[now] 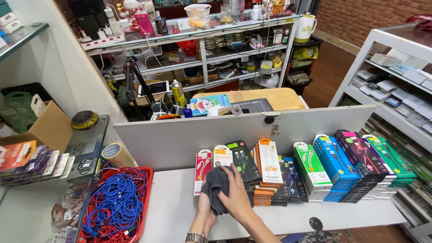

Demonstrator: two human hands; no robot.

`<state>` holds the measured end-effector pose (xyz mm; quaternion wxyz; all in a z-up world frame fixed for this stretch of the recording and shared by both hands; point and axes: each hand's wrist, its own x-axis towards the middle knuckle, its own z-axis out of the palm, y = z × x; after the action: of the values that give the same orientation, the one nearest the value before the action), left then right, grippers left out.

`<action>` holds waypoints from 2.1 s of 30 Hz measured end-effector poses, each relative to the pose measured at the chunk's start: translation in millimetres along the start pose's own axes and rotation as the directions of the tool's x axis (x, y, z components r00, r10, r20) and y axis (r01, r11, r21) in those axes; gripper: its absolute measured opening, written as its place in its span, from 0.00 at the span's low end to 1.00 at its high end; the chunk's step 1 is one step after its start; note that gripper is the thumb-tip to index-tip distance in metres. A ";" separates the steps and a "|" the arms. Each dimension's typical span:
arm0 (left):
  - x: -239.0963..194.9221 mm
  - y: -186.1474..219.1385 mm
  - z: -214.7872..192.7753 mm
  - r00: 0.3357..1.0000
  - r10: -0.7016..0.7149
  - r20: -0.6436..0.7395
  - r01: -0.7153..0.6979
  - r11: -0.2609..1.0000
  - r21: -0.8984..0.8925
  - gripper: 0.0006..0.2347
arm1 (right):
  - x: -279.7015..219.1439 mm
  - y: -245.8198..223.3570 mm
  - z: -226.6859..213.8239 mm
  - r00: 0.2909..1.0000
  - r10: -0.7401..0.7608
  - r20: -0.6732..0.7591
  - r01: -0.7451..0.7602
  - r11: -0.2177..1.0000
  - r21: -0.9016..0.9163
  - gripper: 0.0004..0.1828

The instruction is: The person wipes the surfaces of small product boxes with a dark cloth, handling them one at a time. They pick up boxes from a counter, wipe them, and place them onto a glass shelf, repeating the process for several different box types.

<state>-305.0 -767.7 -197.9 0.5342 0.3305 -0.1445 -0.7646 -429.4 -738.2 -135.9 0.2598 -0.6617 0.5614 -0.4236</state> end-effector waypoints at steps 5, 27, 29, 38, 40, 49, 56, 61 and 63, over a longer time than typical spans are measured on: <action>-8.4 -14.0 11.8 1.000 0.028 0.005 -0.028 0.982 0.186 0.22 | 11.8 19.0 -22.2 0.988 0.105 -0.116 -0.093 0.990 0.101 0.33; -20.4 -34.9 41.8 0.932 0.270 0.242 -0.306 0.230 0.924 0.23 | 34.9 21.2 -73.2 0.930 0.314 -0.190 -0.146 0.791 0.594 0.39; -19.9 -38.8 43.5 0.929 0.294 0.224 -0.309 0.285 0.908 0.24 | 32.6 20.2 -66.9 0.943 0.265 -0.202 -0.138 0.862 0.487 0.40; -34.5 -29.7 49.8 0.977 0.128 0.169 -0.209 0.728 0.653 0.27 | 44.2 55.4 -76.7 0.831 0.550 -0.084 -0.224 0.469 0.854 0.33; -33.4 -27.4 56.7 0.985 0.099 0.143 -0.162 0.819 0.550 0.28 | 41.2 54.8 -69.8 0.789 0.607 -0.098 -0.231 0.441 0.867 0.32; 5.5 21.8 17.4 0.910 0.389 -0.146 -0.355 0.910 0.213 0.23 | 6.3 55.9 -45.5 0.979 0.202 -0.025 -0.187 0.940 0.284 0.28; 13.4 47.0 -88.7 0.683 0.557 -0.473 -0.336 0.814 0.473 0.22 | 35.2 70.7 -12.0 0.938 0.346 -0.020 -0.314 0.874 0.371 0.29; 28.3 42.4 -161.0 0.658 0.532 -0.533 -0.175 0.797 0.579 0.24 | 41.4 69.0 20.6 0.916 0.401 0.027 -0.387 0.861 0.331 0.29; 43.2 39.2 -180.6 0.639 0.509 -0.576 -0.056 0.778 0.625 0.24 | 45.2 67.6 26.3 0.919 0.394 0.015 -0.381 0.875 0.299 0.29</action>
<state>-166.7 -798.5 -324.2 0.5451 0.7135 -0.1906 -0.3968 -441.9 -801.0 -192.5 0.4225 -0.4794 0.6184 -0.4575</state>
